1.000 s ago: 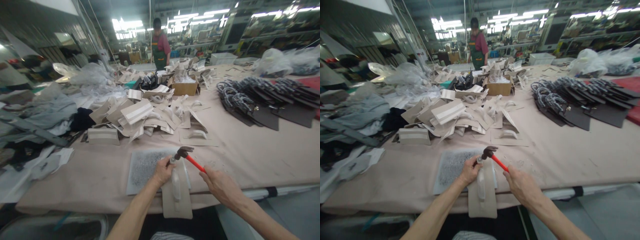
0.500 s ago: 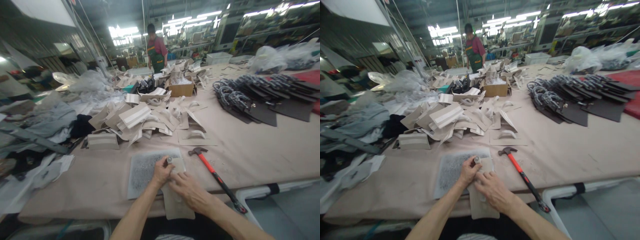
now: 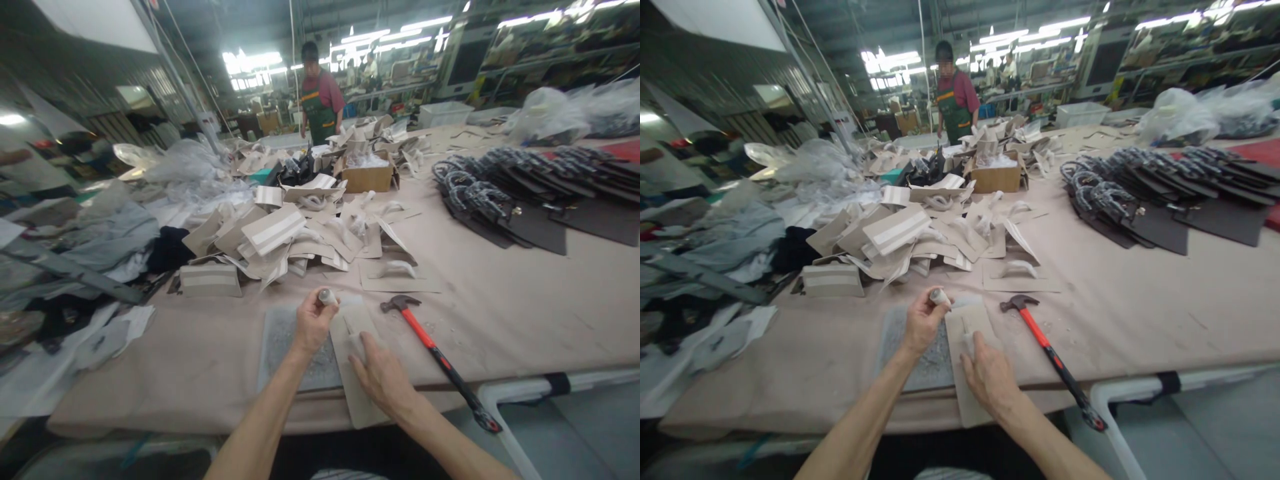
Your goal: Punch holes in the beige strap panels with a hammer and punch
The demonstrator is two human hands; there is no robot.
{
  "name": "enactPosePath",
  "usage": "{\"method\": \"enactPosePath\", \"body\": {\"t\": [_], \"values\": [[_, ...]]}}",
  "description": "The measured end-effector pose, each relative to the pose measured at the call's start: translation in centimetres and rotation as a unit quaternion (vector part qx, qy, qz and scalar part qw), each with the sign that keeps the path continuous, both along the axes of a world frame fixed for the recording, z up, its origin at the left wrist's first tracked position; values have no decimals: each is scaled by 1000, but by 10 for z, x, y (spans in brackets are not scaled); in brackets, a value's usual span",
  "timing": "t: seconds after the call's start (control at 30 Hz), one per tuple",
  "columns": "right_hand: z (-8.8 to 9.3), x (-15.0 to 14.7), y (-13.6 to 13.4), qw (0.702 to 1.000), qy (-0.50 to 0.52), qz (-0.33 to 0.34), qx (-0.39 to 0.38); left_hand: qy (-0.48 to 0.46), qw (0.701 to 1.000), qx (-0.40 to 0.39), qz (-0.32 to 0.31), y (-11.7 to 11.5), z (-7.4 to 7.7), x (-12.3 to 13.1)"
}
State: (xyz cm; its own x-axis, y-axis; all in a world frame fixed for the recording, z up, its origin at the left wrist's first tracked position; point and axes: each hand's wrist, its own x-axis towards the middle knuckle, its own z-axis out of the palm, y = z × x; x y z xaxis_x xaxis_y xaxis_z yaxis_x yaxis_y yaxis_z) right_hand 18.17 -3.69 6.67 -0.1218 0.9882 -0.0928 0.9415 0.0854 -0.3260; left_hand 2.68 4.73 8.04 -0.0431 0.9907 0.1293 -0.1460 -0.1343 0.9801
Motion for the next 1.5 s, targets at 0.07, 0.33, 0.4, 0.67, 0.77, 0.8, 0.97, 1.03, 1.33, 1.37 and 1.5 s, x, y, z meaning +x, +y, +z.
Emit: {"method": "enactPosePath", "body": {"t": [0.07, 0.33, 0.4, 0.67, 0.77, 0.8, 0.97, 1.03, 1.33, 1.37, 1.5], "values": [[-8, -5, -5, 1000, 25, -11, -3, -7, 999, -35, -27, 1, -18, 10], [-11, -6, -12, 988, 137, -29, -64, 28, 997, -55, -55, 9, -64, 17], [-15, 7, -9, 986, 150, -55, -44, 1, 997, -60, -52, 10, -65, 13], [-34, 97, 9, 977, -97, -151, 111, 3, 991, -84, -103, 10, -60, 3], [-39, 119, 8, 973, -149, -158, 77, 29, 991, -73, -112, 10, -60, 2], [-40, 123, 7, 974, -157, -153, 60, 39, 990, -68, -115, 11, -61, 2], [-39, 132, 15, 981, -133, -144, -12, 91, 987, -43, -122, 11, -65, 0], [-33, 131, 21, 979, -21, -187, -72, 109, 986, -29, -123, 10, -66, 1], [24, 87, 22, 855, 411, -239, -207, 155, 985, 22, -74, 0, -66, 12], [34, 81, 21, 883, 393, -210, -150, 156, 985, 23, -72, -1, -66, 12], [62, 63, 20, 974, 193, -47, 106, 162, 984, 27, -67, -4, -69, 13]]}}
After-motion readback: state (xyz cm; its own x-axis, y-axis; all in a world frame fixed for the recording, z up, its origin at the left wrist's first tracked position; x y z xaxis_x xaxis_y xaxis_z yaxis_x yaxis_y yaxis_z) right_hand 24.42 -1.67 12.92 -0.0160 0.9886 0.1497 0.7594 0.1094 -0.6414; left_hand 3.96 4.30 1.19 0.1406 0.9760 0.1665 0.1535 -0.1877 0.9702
